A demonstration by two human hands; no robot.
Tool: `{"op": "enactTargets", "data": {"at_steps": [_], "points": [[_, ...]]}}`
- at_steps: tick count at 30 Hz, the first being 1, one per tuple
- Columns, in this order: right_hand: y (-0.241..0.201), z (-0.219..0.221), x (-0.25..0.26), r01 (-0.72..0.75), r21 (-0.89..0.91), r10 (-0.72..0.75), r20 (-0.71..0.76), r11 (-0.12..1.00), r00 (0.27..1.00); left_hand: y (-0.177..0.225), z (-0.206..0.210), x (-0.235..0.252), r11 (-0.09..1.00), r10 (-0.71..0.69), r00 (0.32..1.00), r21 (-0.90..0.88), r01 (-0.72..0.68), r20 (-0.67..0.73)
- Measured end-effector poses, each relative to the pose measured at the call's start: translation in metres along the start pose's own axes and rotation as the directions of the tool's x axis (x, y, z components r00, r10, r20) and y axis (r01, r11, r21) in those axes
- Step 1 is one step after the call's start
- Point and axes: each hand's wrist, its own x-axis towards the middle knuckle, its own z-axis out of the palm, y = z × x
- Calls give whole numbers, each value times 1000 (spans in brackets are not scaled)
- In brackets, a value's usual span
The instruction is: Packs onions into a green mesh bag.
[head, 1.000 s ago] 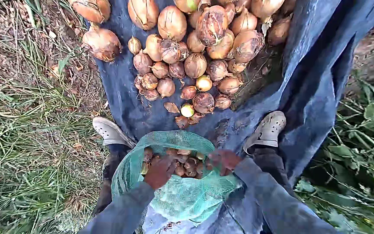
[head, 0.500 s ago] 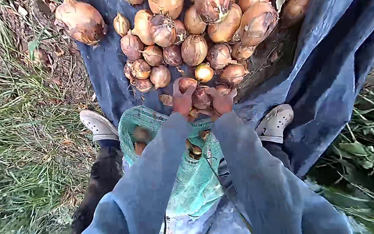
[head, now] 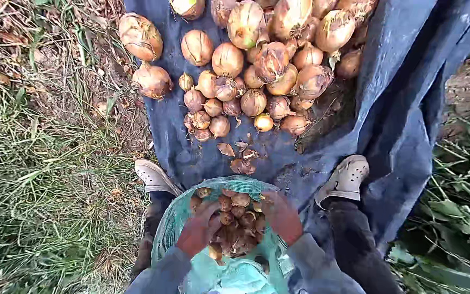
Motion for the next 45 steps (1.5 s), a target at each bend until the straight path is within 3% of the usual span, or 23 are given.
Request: {"op": "enactTargets", "data": {"at_steps": [2, 3, 6, 9, 11, 13, 15, 18, 21, 25, 28, 30, 32, 33, 34, 36, 40, 43, 45], "points": [[-28, -10, 47, 76, -102, -93, -170, 992, 981, 20, -28, 33, 994, 103, 935, 5, -108, -340], [-38, -9, 73, 104, -167, -140, -222, 980, 965, 29, -45, 56, 995, 94, 891, 2, -104, -444], [-56, 5, 141, 138, -347, -217, -201, 928, 955, 33, -87, 137, 981, -82, 772, -187, -49, -630], [-59, 11, 170, 97, -357, -159, -149, 929, 976, 15, -94, 202, 803, -422, 642, -593, -63, -640], [-62, 1, 176, 78, -102, -97, -195, 992, 976, 12, -97, 220, 662, -571, 601, -747, -67, -560], [-79, -16, 173, 93, 299, -43, -170, 950, 985, 5, -104, 224, 609, -610, 611, -792, -46, -505], [-105, -26, 172, 117, 557, -70, -105, 822, 992, -3, -109, 229, 598, -586, 677, -802, -11, -446], [-151, -27, 183, 2, 623, -63, 75, 783, 995, -8, -113, 232, 562, -501, 794, -827, -5, -345], [-164, -13, 194, -33, 707, -54, 100, 706, 994, 2, -114, 225, 467, -391, 885, -883, -45, -252], [-143, -10, 143, 242, 649, -242, -91, 721, 966, 25, -91, 173, 470, -237, 942, -876, -105, -240], [-89, 15, 58, 255, 629, -198, -162, 734, 967, 29, -37, 90, 532, -122, 976, -842, -88, -179], [-37, 41, 13, 101, 581, -97, -38, 808, 995, 15, 1, 54, 695, -89, 994, -719, 13, -69], [-1, 43, -19, -41, 341, -32, 206, 939, 978, 6, 17, 34, 868, -85, 992, -481, 120, 94], [6, 35, -24, -34, 225, -22, 239, 974, 971, 8, 13, 32, 908, -94, 990, -399, 130, 108], [7, 22, -22, 4, 164, -34, 177, 986, 984, 14, 4, 35, 925, -102, 994, -362, 112, 48], [-10, -19, 4, 84, 111, -75, -79, 990, 994, 34, -25, 60, 914, -145, 979, -399, 77, -142], [-69, -86, 98, 164, -27, -158, -459, 986, 874, 67, -85, 162, 878, -219, 874, -479, -18, -435], [-103, -98, 153, 32, -22, -39, -511, 999, 858, 89, -92, 230, 900, -283, 766, -435, 5, -577], [-109, -100, 170, -40, 82, 75, -480, 996, 874, 98, -84, 250, 903, -327, 740, -425, 61, -588]]}}
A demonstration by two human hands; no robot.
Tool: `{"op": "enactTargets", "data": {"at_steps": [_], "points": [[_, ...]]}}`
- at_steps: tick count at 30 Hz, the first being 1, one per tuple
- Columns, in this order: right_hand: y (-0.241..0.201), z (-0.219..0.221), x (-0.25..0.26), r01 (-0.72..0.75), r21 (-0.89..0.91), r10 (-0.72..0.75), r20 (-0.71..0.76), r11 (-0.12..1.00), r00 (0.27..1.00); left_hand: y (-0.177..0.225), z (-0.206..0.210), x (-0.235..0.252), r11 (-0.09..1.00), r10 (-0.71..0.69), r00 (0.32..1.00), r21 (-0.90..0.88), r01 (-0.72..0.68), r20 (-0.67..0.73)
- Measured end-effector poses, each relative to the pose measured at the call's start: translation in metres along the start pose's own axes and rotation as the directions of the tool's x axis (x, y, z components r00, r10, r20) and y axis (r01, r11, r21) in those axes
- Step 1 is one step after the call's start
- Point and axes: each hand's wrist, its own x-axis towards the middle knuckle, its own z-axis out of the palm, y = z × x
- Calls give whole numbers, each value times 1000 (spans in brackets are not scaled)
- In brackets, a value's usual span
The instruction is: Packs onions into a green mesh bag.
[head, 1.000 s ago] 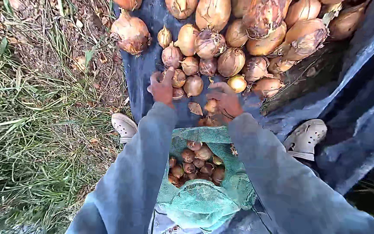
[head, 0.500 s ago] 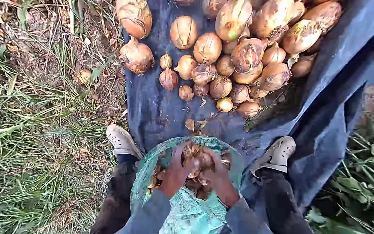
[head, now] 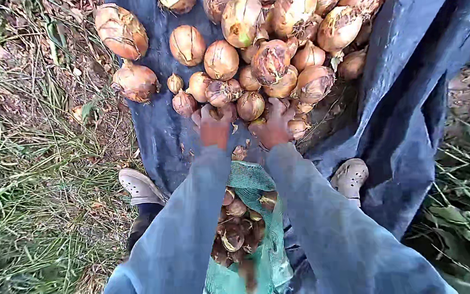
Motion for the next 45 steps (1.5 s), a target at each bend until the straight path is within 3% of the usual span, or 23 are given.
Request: {"op": "enactTargets", "data": {"at_steps": [4, 7, 10, 12, 16, 19, 22, 24, 26, 27, 28, 30, 32, 33, 37, 39, 41, 43, 45], "points": [[5, 1, 17, -49, 176, 26, 130, 983, 991, -18, 12, 7, 985, -1, 967, -165, 44, 254], [-1, 2, 23, -85, 257, 50, 140, 963, 989, -15, 10, 3, 917, -3, 886, -353, 188, 464], [-17, 5, 22, -144, 204, 130, 77, 968, 988, -11, 1, 9, 926, -46, 835, -290, 241, 548], [-18, 3, 24, -149, 203, 138, 64, 968, 988, -10, -7, 13, 954, 1, 798, -240, 180, 603], [-1, 5, 17, -107, 382, 54, 145, 918, 988, -10, -26, -8, 947, 131, 770, -309, 90, 625], [23, 16, -48, -217, 657, 68, 246, 721, 967, -12, -54, -72, 935, 107, 820, -337, 109, 563], [78, 28, -159, -404, 753, 104, 414, 519, 905, -57, -77, -157, 947, 74, 797, -292, 131, 599], [119, 30, -218, -523, 576, 156, 565, 628, 810, -95, -97, -209, 974, -5, 714, -158, 161, 700], [147, 23, -235, -489, 266, 197, 682, 831, 705, -116, -121, -229, 988, -146, 637, 85, 126, 757], [151, 17, -223, -391, 192, 185, 644, 900, 742, -116, -129, -225, 987, -151, 653, 145, 64, 742], [147, 8, -202, -308, 180, 167, 541, 934, 824, -110, -134, -213, 988, -87, 722, 151, -24, 687], [123, -18, -141, -158, 169, 120, 216, 973, 969, -81, -138, -166, 969, 101, 871, 151, -196, 481], [98, -31, -74, -68, 71, 70, -39, 995, 997, -49, -133, -98, 929, 228, 936, 227, -291, 270], [88, -30, -43, -52, 15, 53, -94, 999, 994, -34, -127, -60, 911, 274, 943, 263, -317, 188], [75, -21, 23, -36, -152, 27, -62, 988, 998, 5, -79, 53, 904, 295, 950, 293, -311, 96], [69, -21, 24, 26, -94, -26, -4, 995, 1000, 16, -56, 69, 910, 195, 976, 353, -217, 96], [53, -16, 19, 95, 85, -102, 78, 992, 992, 18, -46, 71, 915, 129, 987, 372, -156, 96], [22, -9, 15, 88, 319, -169, 235, 943, 957, 14, -46, 75, 957, 128, 987, 249, -149, 99], [-13, 1, 23, 138, 412, -299, 355, 900, 886, -1, -49, 73, 989, 125, 981, -92, -112, 148]]}}
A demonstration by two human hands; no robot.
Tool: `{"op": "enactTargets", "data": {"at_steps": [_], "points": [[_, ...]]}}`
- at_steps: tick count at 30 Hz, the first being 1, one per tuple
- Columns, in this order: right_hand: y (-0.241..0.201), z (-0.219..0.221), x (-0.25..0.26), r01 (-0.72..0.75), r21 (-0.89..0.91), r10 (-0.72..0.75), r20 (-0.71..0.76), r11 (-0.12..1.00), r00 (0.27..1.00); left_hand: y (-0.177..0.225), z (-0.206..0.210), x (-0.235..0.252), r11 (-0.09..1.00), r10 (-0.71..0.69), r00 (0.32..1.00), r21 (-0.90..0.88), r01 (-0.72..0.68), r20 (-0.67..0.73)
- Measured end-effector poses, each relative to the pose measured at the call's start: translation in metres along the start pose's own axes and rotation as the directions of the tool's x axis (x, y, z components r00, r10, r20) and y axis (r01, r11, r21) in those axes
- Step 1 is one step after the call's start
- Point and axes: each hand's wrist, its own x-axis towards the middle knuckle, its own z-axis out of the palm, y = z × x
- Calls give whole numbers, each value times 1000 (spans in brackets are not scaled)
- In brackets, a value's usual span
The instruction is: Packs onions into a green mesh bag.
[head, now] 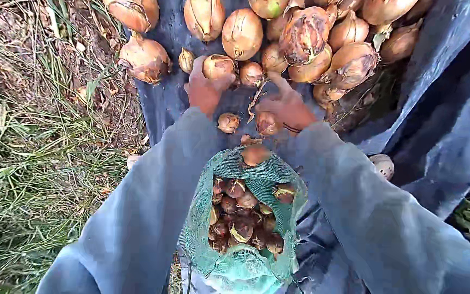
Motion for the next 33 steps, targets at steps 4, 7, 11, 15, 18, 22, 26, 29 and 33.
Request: {"op": "enactTargets", "data": {"at_steps": [4, 7, 11, 15, 18, 22, 26, 29, 33], "points": [[-28, 11, 46, 110, -210, -79, 152, 971, 985, -28, -21, -39, 842, -136, 948, -471, 263, 287], [-15, 16, 48, 92, -259, -16, 282, 962, 959, -57, -26, -69, 705, -237, 852, -521, 482, 467], [29, 34, 12, -77, -155, 133, 394, 985, 910, -80, -2, -103, 586, -240, 756, -530, 613, 609], [83, 55, -79, -183, 141, 128, 330, 973, 935, -62, -7, -161, 730, -263, 719, -354, 584, 643], [113, 73, -170, -282, 124, 213, 398, 951, 893, -80, -24, -223, 851, -255, 542, -80, 520, 801], [124, 84, -200, -349, -377, 409, 88, 858, 908, -97, -48, -265, 955, -294, 489, 267, 125, 821], [129, 89, -128, -419, -293, 394, -142, 859, 908, -61, -71, -220, 998, -19, 944, 62, -2, 328], [119, 100, -90, -450, -340, 418, -165, 826, 893, -23, -101, -132, 939, 112, 991, 333, -82, -70], [102, 123, -145, -258, -674, 482, 166, 692, 861, -4, -133, -14, 840, 250, 929, 538, -69, -273]]}}
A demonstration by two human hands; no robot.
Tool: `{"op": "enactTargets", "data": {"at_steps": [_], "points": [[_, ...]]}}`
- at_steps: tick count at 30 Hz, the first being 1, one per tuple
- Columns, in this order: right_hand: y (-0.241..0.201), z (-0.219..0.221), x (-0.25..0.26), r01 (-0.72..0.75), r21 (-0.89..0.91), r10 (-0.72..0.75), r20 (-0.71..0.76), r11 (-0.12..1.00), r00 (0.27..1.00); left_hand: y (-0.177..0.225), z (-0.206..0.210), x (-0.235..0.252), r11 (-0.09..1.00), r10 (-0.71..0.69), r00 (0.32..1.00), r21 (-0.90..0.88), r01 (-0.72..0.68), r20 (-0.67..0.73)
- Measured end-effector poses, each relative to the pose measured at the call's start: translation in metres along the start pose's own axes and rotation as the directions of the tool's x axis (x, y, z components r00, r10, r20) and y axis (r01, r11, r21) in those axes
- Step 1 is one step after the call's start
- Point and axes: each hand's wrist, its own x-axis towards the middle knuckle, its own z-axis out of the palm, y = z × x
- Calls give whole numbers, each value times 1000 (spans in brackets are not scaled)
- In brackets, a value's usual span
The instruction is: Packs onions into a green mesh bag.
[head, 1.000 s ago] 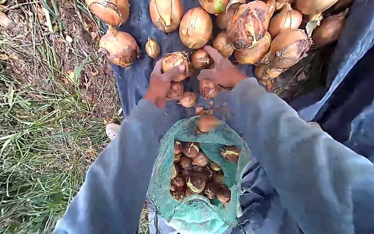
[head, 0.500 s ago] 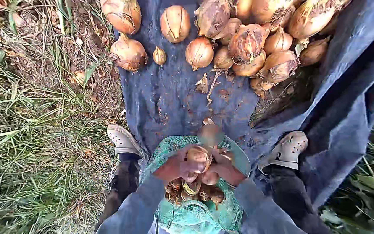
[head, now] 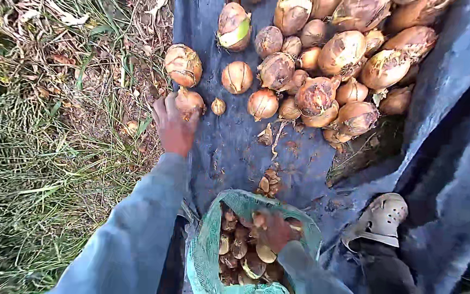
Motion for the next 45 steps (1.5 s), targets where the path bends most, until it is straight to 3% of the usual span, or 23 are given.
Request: {"op": "enactTargets", "data": {"at_steps": [2, 3, 5, 8, 11, 13, 15, 17, 19, 20, 21, 23, 24, 25, 26, 27, 29, 31, 33, 36, 38, 41, 45], "points": [[0, 13, -26, 45, -83, -29, 185, 996, 982, -3, 12, 35, 999, -49, 992, 23, 46, 118], [-4, 7, -33, 52, -68, -42, 152, 996, 988, -5, 17, 47, 997, -82, 980, 16, 81, 180], [-24, -30, -37, 100, -10, -100, -189, 995, 977, -10, 23, 57, 993, -115, 969, -2, 118, 220], [-75, -123, -5, 263, 100, -134, -661, 960, 739, -23, 25, 47, 983, -109, 979, -129, 133, 172], [-133, -208, 31, 286, 201, -50, -732, 937, 679, -30, 26, 5, 864, -95, 974, -470, 182, 204], [-158, -236, 53, 243, 216, -18, -711, 946, 703, -28, 20, -34, 642, -58, 938, -706, 297, 342], [-160, -243, 64, 245, 201, -34, -703, 948, 710, -21, 12, -79, 467, -36, 885, -775, 425, 464], [-138, -220, 56, 404, 324, -94, -671, 856, 736, -22, 6, -128, 407, -18, 827, -751, 519, 562], [-96, -156, 21, 512, 615, -133, -555, 599, 821, -25, 6, -182, 419, -5, 771, -699, 579, 636], [-68, -113, -1, 451, 761, -143, -438, 467, 887, -27, 8, -206, 503, 11, 747, -649, 571, 665], [-38, -70, -18, 357, 834, -150, -325, 420, 934, -30, 7, -231, 659, 28, 699, -540, 524, 714], [27, -8, -55, 186, 713, -208, -57, 676, 976, -36, -8, -266, 945, -7, 421, -132, 301, 907], [54, 5, -69, 159, 556, -239, 73, 816, 968, -36, -13, -274, 987, -57, 255, 15, 162, 965], [73, 7, -78, 186, 417, -259, 123, 890, 958, -33, -15, -274, 995, -87, 151, 79, 56, 985], [85, -4, -86, 201, 375, -257, 104, 905, 961, -26, -16, -267, 997, -79, 138, 79, 6, 987], [95, -25, -88, 224, 425, -240, -15, 877, 971, -15, -16, -255, 999, -32, 216, 25, 35, 976], [104, -93, -77, 318, 558, -128, -353, 766, 927, 20, -2, -215, 942, 110, 506, -252, 220, 856], [106, -173, -55, 398, 653, 28, -540, 644, 841, 75, 16, -162, 750, 105, 666, -498, 435, 739], [104, -243, -28, 456, 705, 150, -616, 543, 774, 128, 43, -111, 581, 95, 746, -645, 496, 659], [99, -294, 14, 461, 785, 182, -568, 414, 803, 184, 91, -61, 511, 110, 849, -762, 398, 517], [102, -300, 46, 480, 735, 82, -582, 480, 809, 209, 113, -47, 573, 134, 885, -763, 298, 446], [100, -295, 61, 503, 733, 65, -592, 458, 803, 218, 138, -44, 724, 95, 941, -672, 158, 324], [90, -291, 54, 545, 726, 56, -620, 418, 783, 223, 148, -45, 779, 26, 941, -597, 193, 338]]}}
